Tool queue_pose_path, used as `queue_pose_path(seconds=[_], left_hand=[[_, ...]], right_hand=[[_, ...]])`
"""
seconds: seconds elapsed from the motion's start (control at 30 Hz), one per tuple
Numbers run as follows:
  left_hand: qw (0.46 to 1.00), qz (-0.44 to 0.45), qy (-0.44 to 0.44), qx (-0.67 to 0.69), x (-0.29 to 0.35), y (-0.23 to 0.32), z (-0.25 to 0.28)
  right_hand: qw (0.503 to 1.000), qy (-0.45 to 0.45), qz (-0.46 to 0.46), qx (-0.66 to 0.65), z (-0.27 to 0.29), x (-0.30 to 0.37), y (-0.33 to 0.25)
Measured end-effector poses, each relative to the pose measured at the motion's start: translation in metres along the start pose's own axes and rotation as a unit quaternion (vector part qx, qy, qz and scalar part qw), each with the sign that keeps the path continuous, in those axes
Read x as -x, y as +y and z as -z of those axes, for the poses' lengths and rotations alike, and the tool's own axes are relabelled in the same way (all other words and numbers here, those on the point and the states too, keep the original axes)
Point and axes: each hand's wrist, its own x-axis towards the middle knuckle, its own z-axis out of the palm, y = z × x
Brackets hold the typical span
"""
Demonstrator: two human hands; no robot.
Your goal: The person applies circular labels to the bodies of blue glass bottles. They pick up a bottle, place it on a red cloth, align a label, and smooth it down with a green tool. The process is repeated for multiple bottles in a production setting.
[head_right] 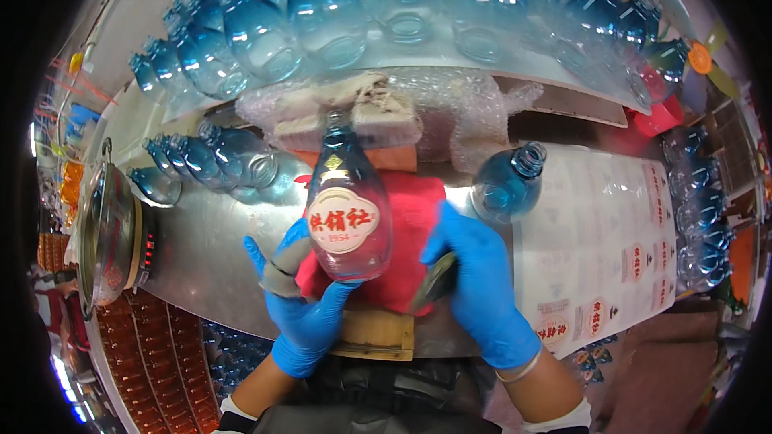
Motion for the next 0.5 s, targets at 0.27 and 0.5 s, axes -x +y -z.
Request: queue_pose_path(seconds=[0.27,0.5], left_hand=[[0.997,-0.025,-0.075,-0.001,-0.006,-0.022,-0.005],[0.997,-0.046,-0.057,0.017,-0.011,-0.018,-0.005]], right_hand=[[0.967,-0.131,0.106,0.19,-0.022,-0.029,0.006],[0.972,-0.187,0.086,0.111,-0.015,-0.032,0.011]])
